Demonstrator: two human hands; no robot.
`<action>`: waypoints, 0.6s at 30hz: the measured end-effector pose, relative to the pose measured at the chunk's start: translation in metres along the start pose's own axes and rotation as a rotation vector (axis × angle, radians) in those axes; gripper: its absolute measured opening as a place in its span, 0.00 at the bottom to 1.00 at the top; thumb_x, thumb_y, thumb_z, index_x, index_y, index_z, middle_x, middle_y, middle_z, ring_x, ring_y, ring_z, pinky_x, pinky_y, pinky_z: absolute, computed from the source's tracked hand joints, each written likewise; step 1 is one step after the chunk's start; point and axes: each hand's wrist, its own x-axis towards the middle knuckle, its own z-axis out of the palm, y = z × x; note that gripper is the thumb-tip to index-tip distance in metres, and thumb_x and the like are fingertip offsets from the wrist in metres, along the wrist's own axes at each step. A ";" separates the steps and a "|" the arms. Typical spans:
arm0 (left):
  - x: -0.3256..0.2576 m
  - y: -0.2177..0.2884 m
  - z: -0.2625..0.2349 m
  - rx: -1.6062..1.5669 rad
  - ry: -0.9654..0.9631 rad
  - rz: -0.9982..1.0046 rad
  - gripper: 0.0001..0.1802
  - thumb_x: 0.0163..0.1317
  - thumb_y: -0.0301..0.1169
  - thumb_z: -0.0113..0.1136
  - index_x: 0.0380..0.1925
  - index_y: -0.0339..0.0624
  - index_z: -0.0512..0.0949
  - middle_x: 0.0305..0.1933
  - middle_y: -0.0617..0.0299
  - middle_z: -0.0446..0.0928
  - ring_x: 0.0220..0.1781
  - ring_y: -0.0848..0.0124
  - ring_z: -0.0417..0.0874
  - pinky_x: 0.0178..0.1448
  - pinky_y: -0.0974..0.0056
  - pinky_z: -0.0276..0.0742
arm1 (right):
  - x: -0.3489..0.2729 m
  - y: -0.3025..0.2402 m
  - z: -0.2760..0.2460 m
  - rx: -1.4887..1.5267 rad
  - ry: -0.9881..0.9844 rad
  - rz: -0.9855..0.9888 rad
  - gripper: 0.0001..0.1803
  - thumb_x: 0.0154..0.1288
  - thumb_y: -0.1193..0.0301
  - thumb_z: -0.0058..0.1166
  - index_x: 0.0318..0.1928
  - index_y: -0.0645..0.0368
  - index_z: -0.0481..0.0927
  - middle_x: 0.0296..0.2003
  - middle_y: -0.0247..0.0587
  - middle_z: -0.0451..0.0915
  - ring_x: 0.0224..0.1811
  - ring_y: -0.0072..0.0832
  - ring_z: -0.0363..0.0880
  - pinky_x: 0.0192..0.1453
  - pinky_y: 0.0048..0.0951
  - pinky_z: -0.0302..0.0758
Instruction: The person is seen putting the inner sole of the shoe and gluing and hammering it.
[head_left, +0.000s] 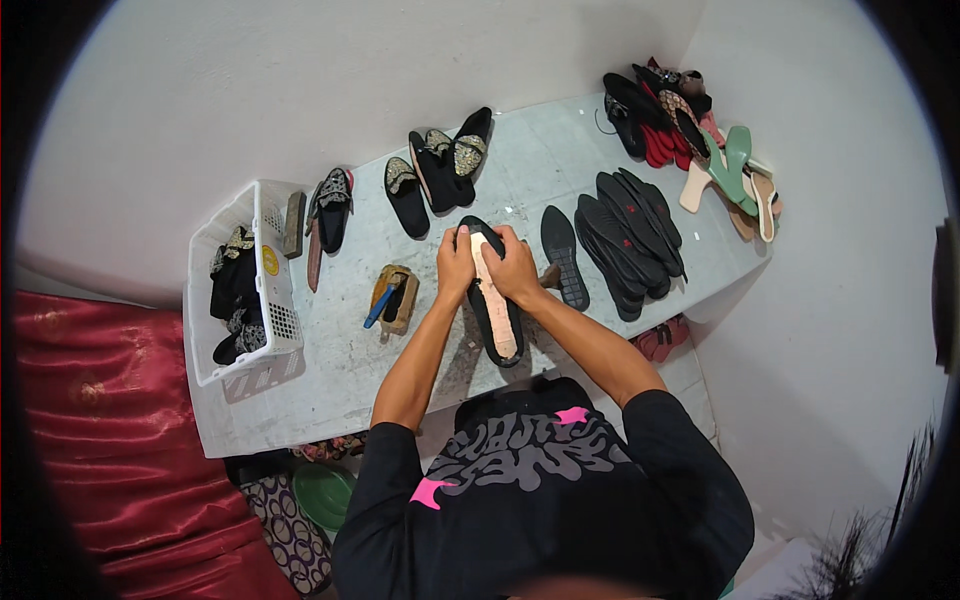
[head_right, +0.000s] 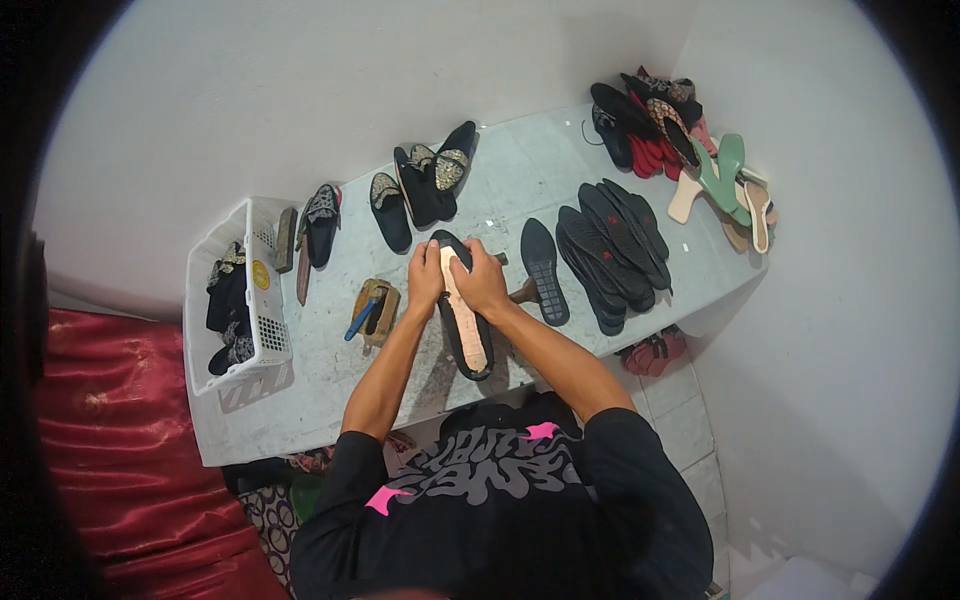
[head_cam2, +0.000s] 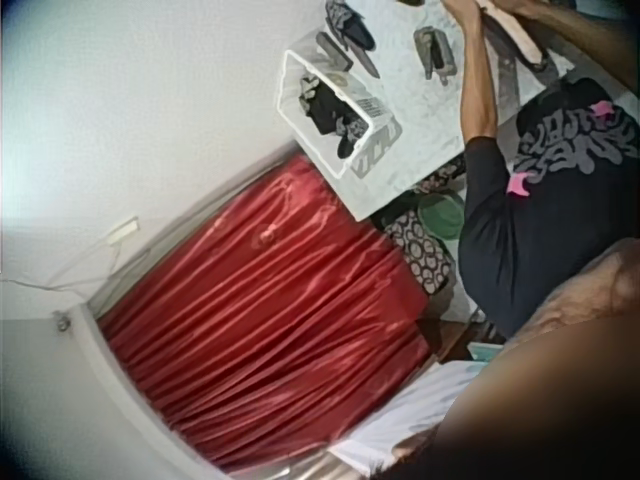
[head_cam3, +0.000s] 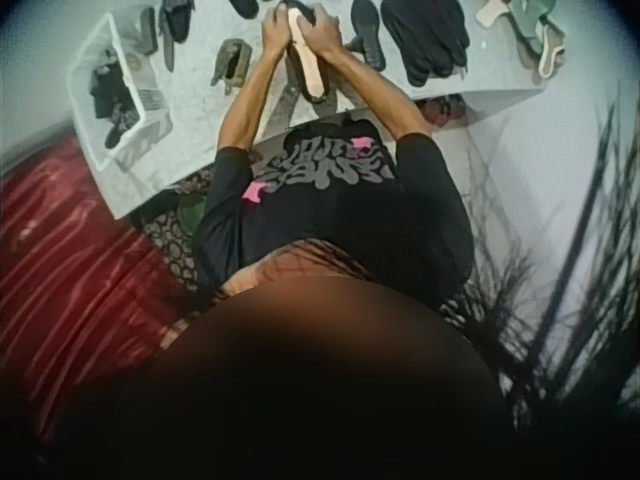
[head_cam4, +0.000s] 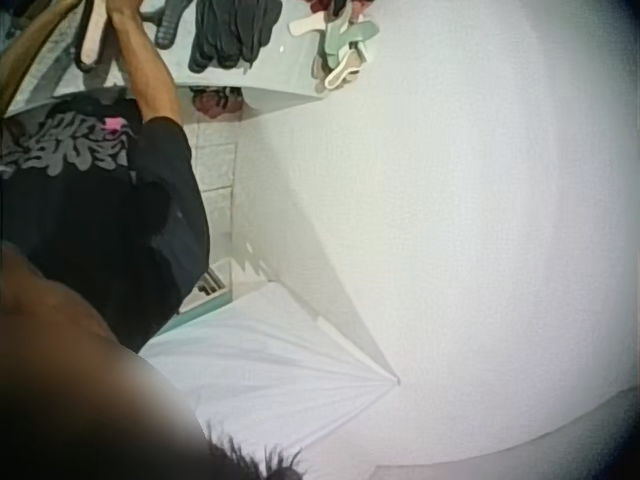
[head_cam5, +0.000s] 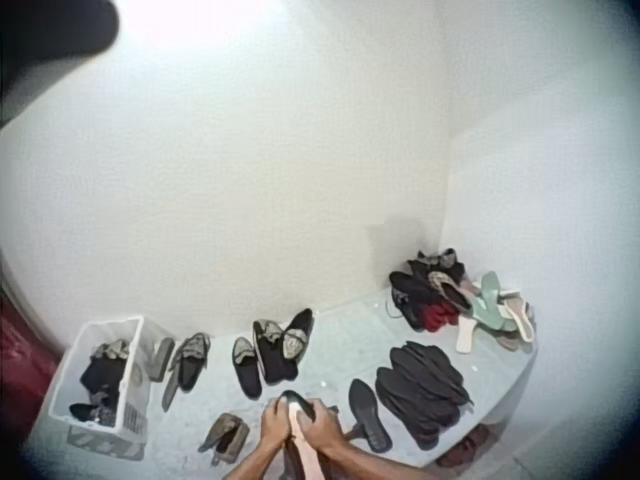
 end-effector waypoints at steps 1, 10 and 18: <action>0.001 0.002 -0.001 0.002 -0.007 -0.005 0.19 0.71 0.41 0.46 0.40 0.33 0.75 0.33 0.50 0.80 0.33 0.62 0.80 0.40 0.60 0.74 | 0.000 -0.001 -0.002 -0.014 -0.032 0.014 0.18 0.59 0.67 0.53 0.45 0.68 0.72 0.32 0.62 0.80 0.37 0.55 0.81 0.42 0.45 0.75; 0.027 0.049 0.020 0.589 -0.035 0.474 0.17 0.59 0.29 0.49 0.48 0.36 0.72 0.57 0.38 0.69 0.60 0.44 0.68 0.62 0.49 0.64 | 0.005 0.020 -0.033 -0.115 -0.283 -0.036 0.19 0.64 0.63 0.48 0.48 0.66 0.69 0.36 0.67 0.78 0.41 0.61 0.77 0.45 0.53 0.72; 0.041 0.071 0.140 0.338 -0.450 0.459 0.14 0.51 0.29 0.57 0.39 0.36 0.76 0.48 0.41 0.72 0.52 0.47 0.74 0.58 0.53 0.69 | -0.007 0.059 -0.172 -0.203 0.002 -0.009 0.09 0.58 0.72 0.54 0.36 0.65 0.79 0.29 0.48 0.80 0.30 0.38 0.82 0.35 0.33 0.76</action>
